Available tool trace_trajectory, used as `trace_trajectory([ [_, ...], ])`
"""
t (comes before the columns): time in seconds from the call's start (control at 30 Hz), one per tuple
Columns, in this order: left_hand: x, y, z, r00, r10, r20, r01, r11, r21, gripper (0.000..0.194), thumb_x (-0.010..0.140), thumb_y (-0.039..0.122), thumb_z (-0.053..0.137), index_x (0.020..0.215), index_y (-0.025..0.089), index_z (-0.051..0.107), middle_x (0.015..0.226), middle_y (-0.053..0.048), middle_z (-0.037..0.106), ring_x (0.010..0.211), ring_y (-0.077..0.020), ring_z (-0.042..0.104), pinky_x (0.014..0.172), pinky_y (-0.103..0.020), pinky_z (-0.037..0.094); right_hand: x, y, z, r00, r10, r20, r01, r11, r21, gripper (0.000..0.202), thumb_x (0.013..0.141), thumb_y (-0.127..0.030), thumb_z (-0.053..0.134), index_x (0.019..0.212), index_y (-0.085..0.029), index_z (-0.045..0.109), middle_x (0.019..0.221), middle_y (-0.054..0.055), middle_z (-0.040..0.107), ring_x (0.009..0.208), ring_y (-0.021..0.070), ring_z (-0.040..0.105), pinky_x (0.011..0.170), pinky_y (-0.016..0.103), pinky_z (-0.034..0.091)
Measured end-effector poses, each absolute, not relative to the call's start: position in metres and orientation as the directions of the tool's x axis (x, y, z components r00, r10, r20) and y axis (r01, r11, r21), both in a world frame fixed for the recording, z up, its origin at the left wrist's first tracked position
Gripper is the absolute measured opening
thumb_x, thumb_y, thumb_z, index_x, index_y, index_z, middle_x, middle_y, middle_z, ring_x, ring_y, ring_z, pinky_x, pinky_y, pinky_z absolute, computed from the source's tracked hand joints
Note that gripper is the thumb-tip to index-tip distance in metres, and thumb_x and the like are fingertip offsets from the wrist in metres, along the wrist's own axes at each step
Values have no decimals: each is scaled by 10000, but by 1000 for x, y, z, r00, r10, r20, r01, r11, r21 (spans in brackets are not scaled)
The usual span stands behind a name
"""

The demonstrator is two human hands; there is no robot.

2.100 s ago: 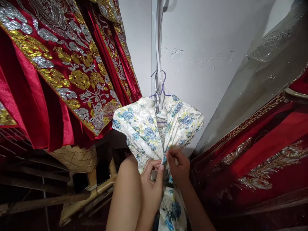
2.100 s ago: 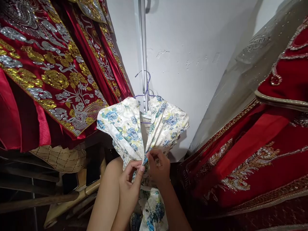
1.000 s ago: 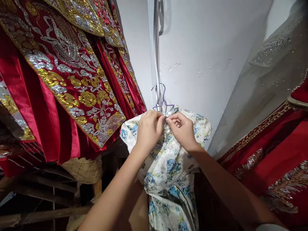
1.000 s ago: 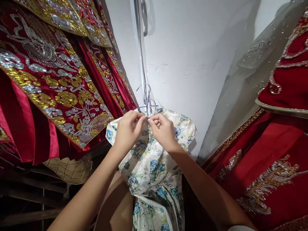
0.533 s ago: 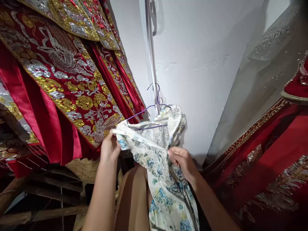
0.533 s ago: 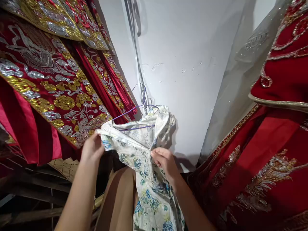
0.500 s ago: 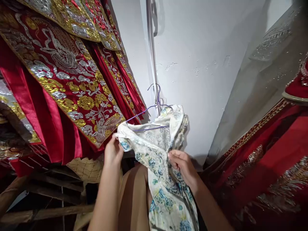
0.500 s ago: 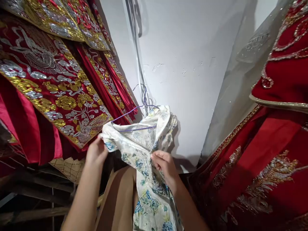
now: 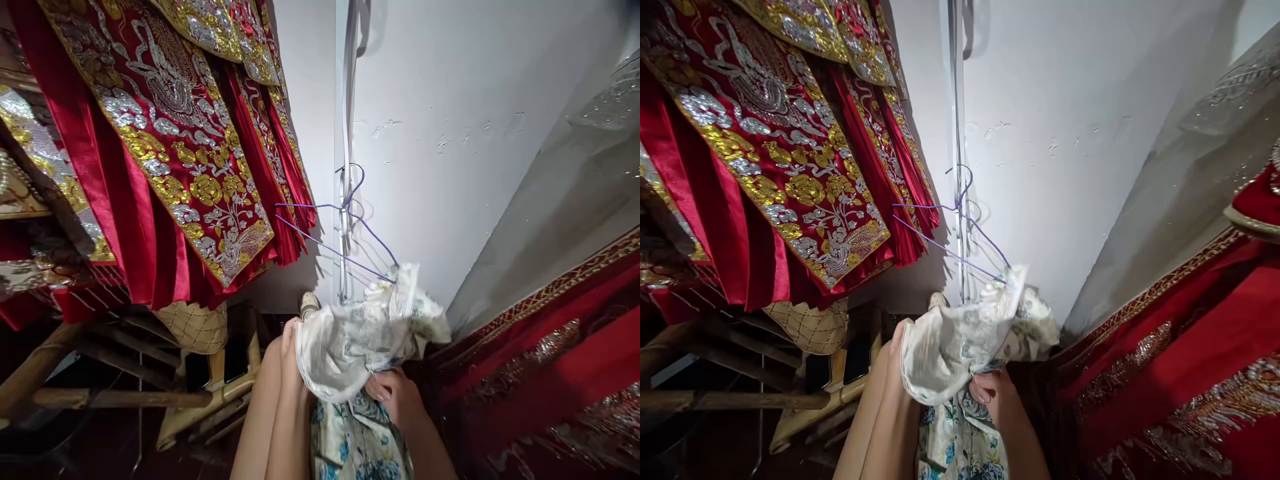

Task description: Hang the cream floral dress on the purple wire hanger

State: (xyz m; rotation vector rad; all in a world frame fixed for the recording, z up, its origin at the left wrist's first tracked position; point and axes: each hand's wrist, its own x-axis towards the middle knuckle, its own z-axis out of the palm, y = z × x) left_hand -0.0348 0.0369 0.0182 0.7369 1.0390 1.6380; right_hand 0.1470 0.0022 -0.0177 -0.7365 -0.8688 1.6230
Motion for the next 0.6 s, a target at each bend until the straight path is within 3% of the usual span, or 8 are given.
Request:
trace_trajectory([
  [0.17,-36,13,49,-201,979,-34,-586,-92,805,355,801,445,743,937,251,479,759,46,561,613,-131,554,644,-266,489,157,3,-12,-390,919,52,-400,-118,-909,433,852,-557,632,574,-229,581,427,-50,319,427,114,233,501,296,229],
  [0.23,-32,5,59,-165,986,6,-655,-114,747,339,809,424,748,910,244,479,776,36,572,635,-131,567,668,-265,502,157,7,-2,-324,941,101,-412,-44,-910,424,880,-590,605,682,-217,641,466,-42,391,430,116,274,490,287,257],
  [0.3,-28,-1,65,-137,989,49,-684,-130,718,320,821,413,748,895,238,491,804,20,589,677,-145,594,697,-278,516,153,8,8,-195,972,133,-379,50,-924,403,885,-587,619,759,-209,680,586,-2,530,505,135,407,536,288,353],
  [0.4,-22,-8,68,-73,993,97,-657,-121,744,283,857,433,722,889,236,521,891,-16,636,815,-196,654,778,-323,531,138,4,21,-74,986,152,-289,125,-949,424,876,-619,628,926,-214,741,860,72,678,796,213,600,772,330,488],
  [0.47,-19,-11,70,-43,987,153,-551,-151,821,249,891,462,682,890,236,577,986,-43,670,947,-232,666,871,-362,521,125,-4,27,-105,983,150,-321,109,-941,519,866,-689,587,1048,-228,743,992,104,708,986,277,637,918,385,494],
  [0.6,-17,-12,68,6,947,321,-76,-319,945,219,919,435,660,952,241,756,1223,-89,682,1278,-290,550,1136,-413,365,104,-21,33,-194,976,102,-384,20,-923,560,863,-676,605,1250,-277,678,1256,108,679,1275,323,562,1109,452,403],
])
